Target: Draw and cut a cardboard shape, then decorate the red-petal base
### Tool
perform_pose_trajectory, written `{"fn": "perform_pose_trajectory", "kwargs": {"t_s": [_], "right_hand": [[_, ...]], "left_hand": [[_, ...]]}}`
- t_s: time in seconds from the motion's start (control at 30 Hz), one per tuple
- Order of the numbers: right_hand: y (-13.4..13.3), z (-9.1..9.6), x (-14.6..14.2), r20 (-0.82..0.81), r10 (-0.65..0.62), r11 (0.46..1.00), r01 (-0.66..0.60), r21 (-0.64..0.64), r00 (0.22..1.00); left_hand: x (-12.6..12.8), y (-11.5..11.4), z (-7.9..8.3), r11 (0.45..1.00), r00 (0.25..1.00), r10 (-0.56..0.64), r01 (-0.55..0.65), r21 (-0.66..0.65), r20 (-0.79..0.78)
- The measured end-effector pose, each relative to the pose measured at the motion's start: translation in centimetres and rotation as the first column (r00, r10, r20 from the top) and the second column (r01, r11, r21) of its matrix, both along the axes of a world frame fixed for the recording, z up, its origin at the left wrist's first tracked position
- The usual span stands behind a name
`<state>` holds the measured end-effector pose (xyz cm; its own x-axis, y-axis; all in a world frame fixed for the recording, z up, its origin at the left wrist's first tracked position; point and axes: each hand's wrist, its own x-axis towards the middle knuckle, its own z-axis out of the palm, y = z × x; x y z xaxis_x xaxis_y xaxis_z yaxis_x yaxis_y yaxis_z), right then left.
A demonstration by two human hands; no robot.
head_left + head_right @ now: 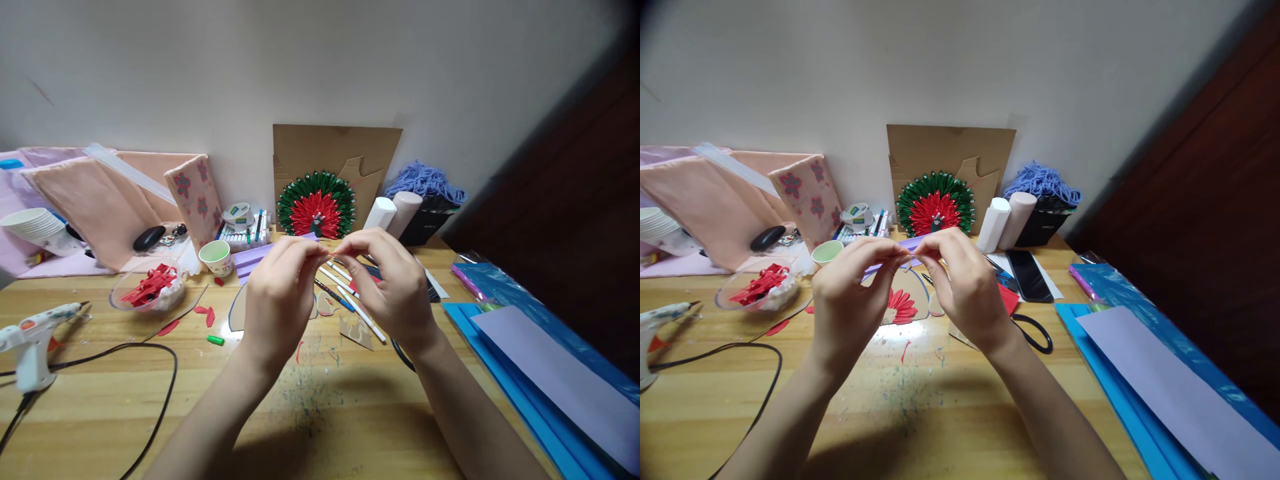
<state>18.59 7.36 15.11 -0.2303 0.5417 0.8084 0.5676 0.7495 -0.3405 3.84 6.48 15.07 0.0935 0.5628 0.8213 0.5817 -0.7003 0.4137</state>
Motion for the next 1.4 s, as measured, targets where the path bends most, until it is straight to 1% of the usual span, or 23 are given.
{"fn": "perform_pose_trajectory", "kwargs": {"t_s": [0.1,0.17,0.27,0.33,0.43,0.47,0.5,0.57,0.63,0.7,0.8,0.87,1.0,1.07,1.17,1.27,1.4], "right_hand": [[0.3,-0.2,0.0,0.008,0.015,1.000,-0.015,0.000,1.000],[0.5,-0.3,0.1,0.000,0.030,0.999,-0.030,-0.013,1.000],[0.7,-0.3,0.4,-0.026,0.058,0.996,-0.060,-0.068,0.998],[0.8,-0.3,0.6,-0.041,0.077,0.988,-0.082,-0.132,0.996],[0.9,-0.5,0.5,-0.083,0.105,0.962,-0.122,-0.243,0.991],[0.9,-0.6,0.5,-0.123,0.113,0.949,-0.144,-0.280,0.986],[1.0,-0.7,0.4,-0.180,0.121,0.933,-0.174,-0.314,0.976],[1.2,-0.8,0.3,-0.313,0.128,0.889,-0.249,-0.385,0.941],[1.4,-0.9,0.3,-0.426,0.107,0.839,-0.312,-0.446,0.899],[1.6,-1.0,0.4,-0.491,0.079,0.803,-0.347,-0.485,0.867],[1.8,-0.9,0.5,-0.536,0.071,0.775,-0.385,-0.502,0.841],[1.8,-0.9,0.5,-0.548,0.073,0.772,-0.395,-0.498,0.833],[1.6,-0.8,0.3,-0.550,0.044,0.792,-0.365,-0.490,0.834],[1.6,-0.8,0.2,-0.544,0.041,0.800,-0.354,-0.485,0.838],[1.6,-0.7,0.3,-0.522,0.072,0.806,-0.357,-0.471,0.850],[1.6,-0.6,0.5,-0.469,0.122,0.785,-0.374,-0.493,0.875],[1.4,-0.4,0.7,-0.436,0.150,0.764,-0.384,-0.518,0.887]], "left_hand": [[0.0,0.0,-0.2,0.991,0.994,-0.057,0.068,-0.118,0.097],[-0.1,0.1,-0.1,0.959,0.975,-0.098,0.146,-0.244,0.198],[-0.5,0.2,0.0,0.868,0.935,-0.129,0.267,-0.418,0.331],[-0.8,0.4,0.2,0.806,0.912,-0.131,0.326,-0.494,0.388],[-1.1,1.0,0.2,0.708,0.871,-0.159,0.428,-0.561,0.465],[-1.1,1.2,0.1,0.684,0.857,-0.162,0.455,-0.571,0.489],[-1.2,1.3,0.1,0.670,0.846,-0.154,0.469,-0.576,0.510],[-1.3,1.5,0.0,0.658,0.840,-0.114,0.464,-0.593,0.531],[-1.3,1.6,0.0,0.648,0.844,-0.077,0.447,-0.617,0.530],[-1.3,1.5,0.0,0.632,0.848,-0.069,0.444,-0.635,0.526],[-1.2,1.4,0.0,0.619,0.845,-0.072,0.454,-0.641,0.529],[-1.1,1.3,0.0,0.615,0.845,-0.075,0.457,-0.643,0.529],[-1.1,1.3,-0.1,0.606,0.851,-0.100,0.463,-0.647,0.516],[-1.1,1.2,-0.1,0.595,0.862,-0.128,0.462,-0.657,0.490],[-1.1,1.2,-0.2,0.566,0.867,-0.191,0.480,-0.670,0.461],[-1.1,1.3,-0.3,0.559,0.861,-0.236,0.499,-0.662,0.451],[-1.1,1.3,-0.4,0.586,0.873,-0.223,0.476,-0.656,0.434]]}}
